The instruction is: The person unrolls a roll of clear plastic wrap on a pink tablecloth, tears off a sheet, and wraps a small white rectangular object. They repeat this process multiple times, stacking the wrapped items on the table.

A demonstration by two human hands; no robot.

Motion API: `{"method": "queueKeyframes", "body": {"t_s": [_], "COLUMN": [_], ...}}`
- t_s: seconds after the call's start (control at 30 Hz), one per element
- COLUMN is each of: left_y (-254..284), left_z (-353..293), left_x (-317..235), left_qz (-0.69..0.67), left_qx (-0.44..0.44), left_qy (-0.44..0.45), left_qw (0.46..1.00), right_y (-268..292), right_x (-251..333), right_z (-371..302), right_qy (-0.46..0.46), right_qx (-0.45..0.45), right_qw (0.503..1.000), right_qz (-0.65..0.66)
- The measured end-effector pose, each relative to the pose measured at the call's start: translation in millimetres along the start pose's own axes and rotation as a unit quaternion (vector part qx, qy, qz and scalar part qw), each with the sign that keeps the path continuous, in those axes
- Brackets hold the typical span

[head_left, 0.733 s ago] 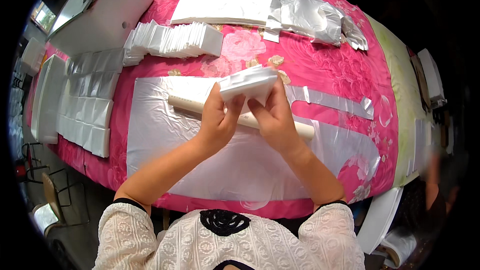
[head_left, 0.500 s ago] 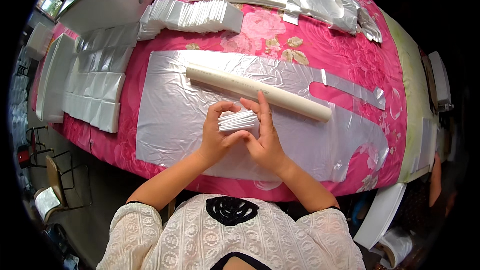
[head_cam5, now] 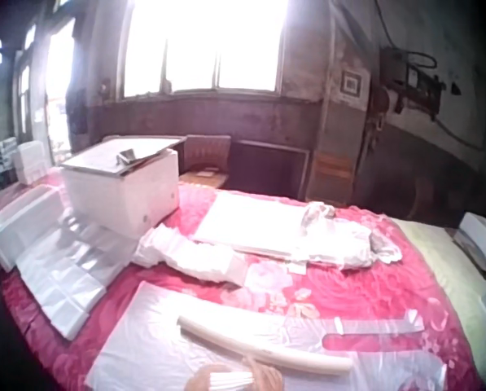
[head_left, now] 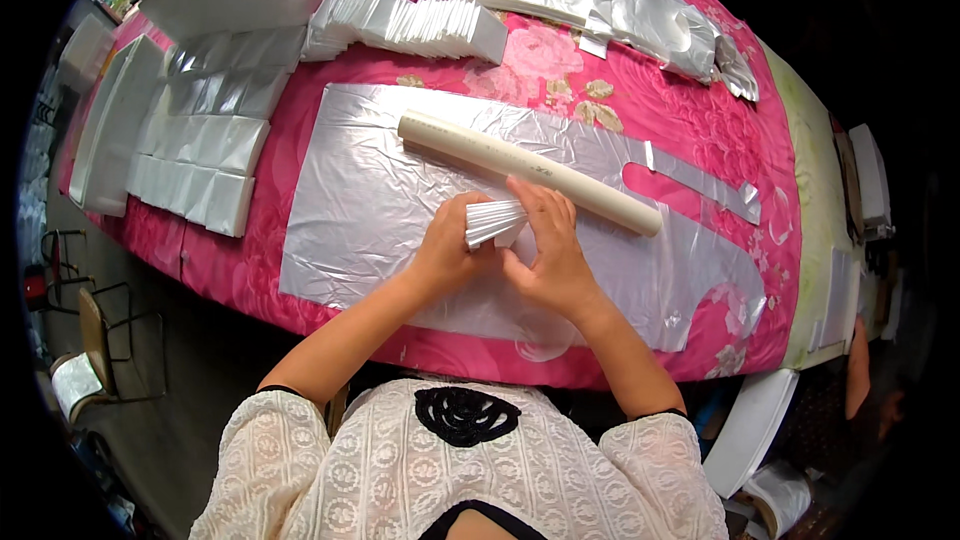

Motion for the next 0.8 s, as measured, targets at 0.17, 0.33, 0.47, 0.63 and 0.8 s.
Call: {"method": "queueKeyframes", "body": {"t_s": [0.17,0.33,0.47,0.63,0.8], "left_y": [10.3,45.7,41.9,30.2,36.2], "left_z": [0.5,-0.8,-12.5,-34.3,-37.8], "left_x": [-26.6,-44.4,-27.3,-14.1,-11.8], "left_qz": [0.067,-0.087,-0.089,-0.003,-0.007], "left_qx": [-0.01,-0.035,0.038,0.038,0.012], "left_qy": [-0.037,0.02,0.055,0.056,0.084], "left_qw": [0.997,0.995,0.994,0.998,0.996], "right_y": [9.2,-6.7,-49.2,-46.2,-43.2], "right_x": [10.1,-9.5,-33.9,-26.7,-23.9], "right_z": [17.6,5.2,-16.3,-17.3,-13.8], "right_qy": [0.083,-0.033,-0.12,-0.015,-0.014], "right_qx": [0.033,0.049,0.055,-0.004,0.005], "right_qw": [0.991,0.975,0.925,0.996,0.999], "right_qz": [-0.103,0.215,0.356,0.086,0.039]}}
Point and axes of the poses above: each hand's wrist, its own z-axis towards the middle knuckle, its own y-axis out of the back of the hand, x = y × z, the point moved 5 cm from there along z, towards the middle knuckle, and after that the axes turned 11 degrees about -z, right-handed, at the moved point
